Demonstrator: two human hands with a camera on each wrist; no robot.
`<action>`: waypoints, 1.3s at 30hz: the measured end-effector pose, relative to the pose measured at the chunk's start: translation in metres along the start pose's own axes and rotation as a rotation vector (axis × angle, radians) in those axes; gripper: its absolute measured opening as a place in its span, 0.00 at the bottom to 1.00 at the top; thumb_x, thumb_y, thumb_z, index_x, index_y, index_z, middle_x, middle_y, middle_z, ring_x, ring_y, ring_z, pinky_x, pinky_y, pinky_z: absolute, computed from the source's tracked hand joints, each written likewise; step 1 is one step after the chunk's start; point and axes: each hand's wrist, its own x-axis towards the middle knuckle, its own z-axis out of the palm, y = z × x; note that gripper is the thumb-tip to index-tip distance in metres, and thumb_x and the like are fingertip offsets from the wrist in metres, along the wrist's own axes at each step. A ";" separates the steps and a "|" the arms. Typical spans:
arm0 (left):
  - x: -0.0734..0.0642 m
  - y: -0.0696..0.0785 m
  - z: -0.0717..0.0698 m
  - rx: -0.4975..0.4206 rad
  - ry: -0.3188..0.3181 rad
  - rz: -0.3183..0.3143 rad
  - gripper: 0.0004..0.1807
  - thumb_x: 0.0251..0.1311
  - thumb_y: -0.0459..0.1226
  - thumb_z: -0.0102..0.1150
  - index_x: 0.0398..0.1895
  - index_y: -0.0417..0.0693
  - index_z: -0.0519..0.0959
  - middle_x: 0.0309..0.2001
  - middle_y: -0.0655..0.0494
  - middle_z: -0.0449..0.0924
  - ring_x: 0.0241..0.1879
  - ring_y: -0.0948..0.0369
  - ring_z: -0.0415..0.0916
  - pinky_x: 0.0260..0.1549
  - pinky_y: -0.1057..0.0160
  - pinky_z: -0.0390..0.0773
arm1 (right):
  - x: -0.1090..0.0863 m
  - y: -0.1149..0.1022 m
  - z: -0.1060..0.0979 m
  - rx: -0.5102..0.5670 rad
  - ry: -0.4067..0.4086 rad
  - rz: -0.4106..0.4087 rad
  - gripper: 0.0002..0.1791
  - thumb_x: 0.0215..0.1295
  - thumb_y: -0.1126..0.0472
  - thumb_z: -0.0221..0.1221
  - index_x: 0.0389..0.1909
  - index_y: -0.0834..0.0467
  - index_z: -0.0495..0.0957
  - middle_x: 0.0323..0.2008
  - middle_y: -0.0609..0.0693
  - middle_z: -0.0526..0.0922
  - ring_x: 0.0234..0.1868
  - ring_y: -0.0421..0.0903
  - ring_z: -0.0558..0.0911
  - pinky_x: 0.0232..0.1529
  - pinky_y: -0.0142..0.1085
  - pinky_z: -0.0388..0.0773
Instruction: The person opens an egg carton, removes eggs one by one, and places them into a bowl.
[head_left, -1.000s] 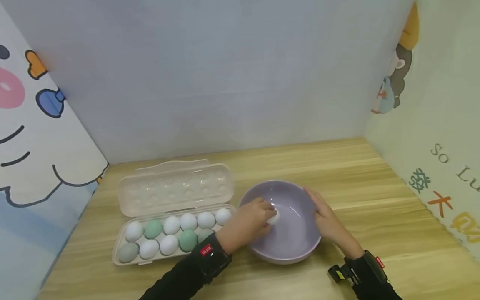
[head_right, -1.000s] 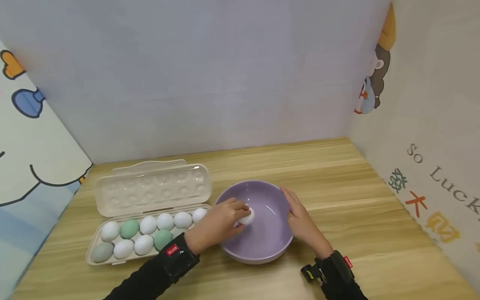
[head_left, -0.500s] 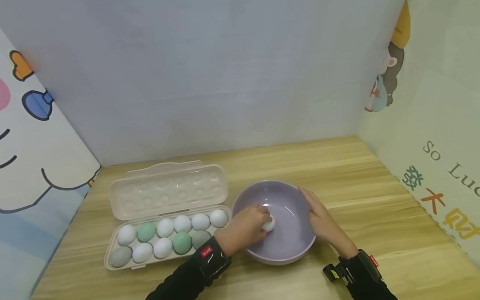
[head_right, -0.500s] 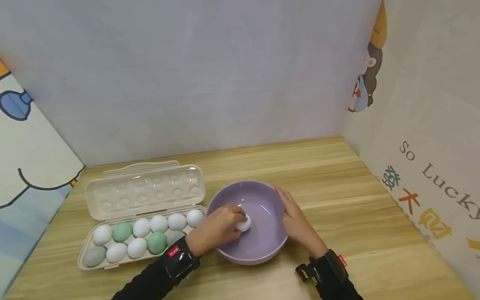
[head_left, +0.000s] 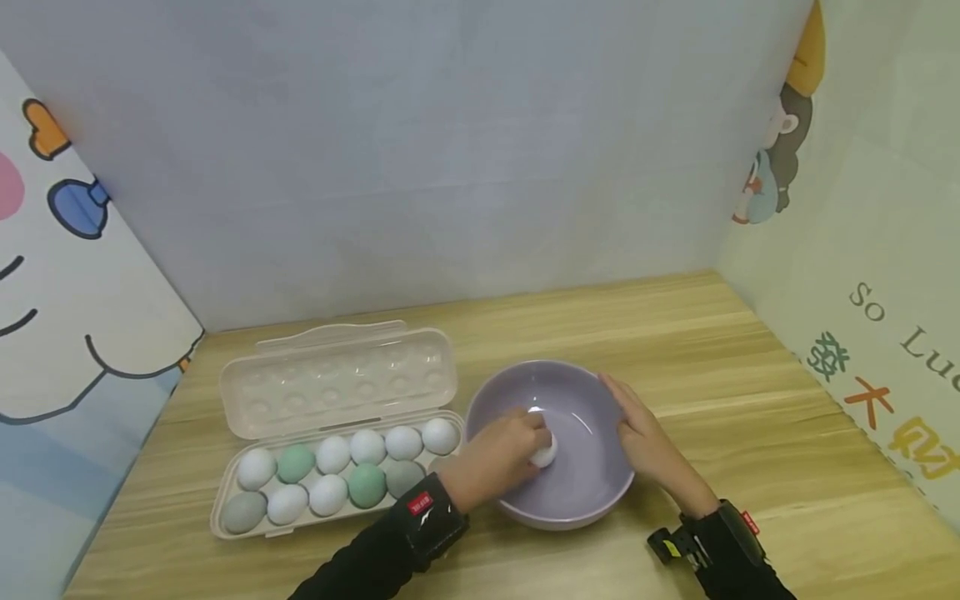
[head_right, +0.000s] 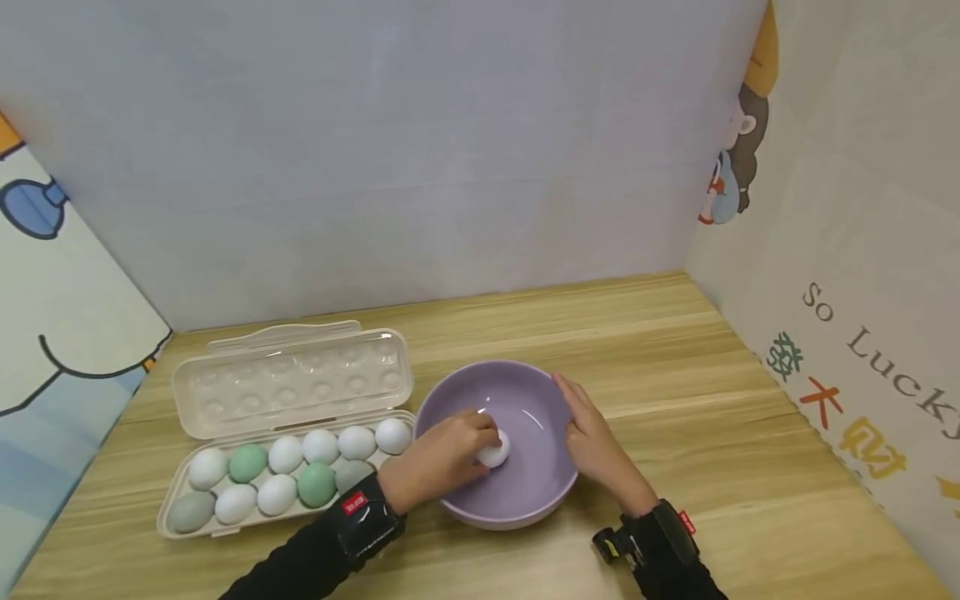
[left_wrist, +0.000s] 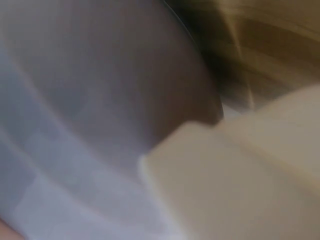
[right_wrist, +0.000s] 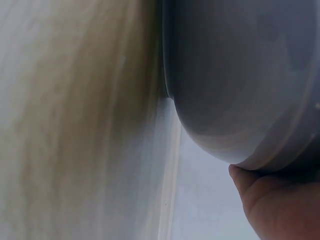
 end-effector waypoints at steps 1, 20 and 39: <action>-0.001 0.000 -0.001 -0.004 -0.004 -0.001 0.11 0.41 0.37 0.67 0.30 0.50 0.78 0.33 0.59 0.73 0.33 0.63 0.68 0.33 0.72 0.70 | 0.000 0.000 0.001 0.003 -0.002 0.000 0.37 0.48 0.80 0.36 0.65 0.63 0.50 0.62 0.65 0.56 0.63 0.62 0.54 0.61 0.57 0.50; -0.041 -0.013 -0.048 0.142 0.231 -0.049 0.16 0.51 0.39 0.59 0.45 0.45 0.75 0.42 0.54 0.76 0.41 0.58 0.73 0.36 0.63 0.76 | -0.002 0.007 -0.005 -0.017 0.013 0.026 0.36 0.50 0.80 0.38 0.65 0.62 0.51 0.63 0.66 0.54 0.63 0.64 0.54 0.59 0.61 0.51; -0.095 -0.051 -0.032 0.054 0.083 -0.197 0.23 0.47 0.27 0.57 0.51 0.37 0.69 0.49 0.43 0.72 0.45 0.51 0.71 0.42 0.58 0.76 | -0.002 -0.002 0.001 0.009 0.016 -0.020 0.37 0.49 0.81 0.37 0.65 0.62 0.52 0.62 0.68 0.56 0.61 0.66 0.55 0.57 0.63 0.52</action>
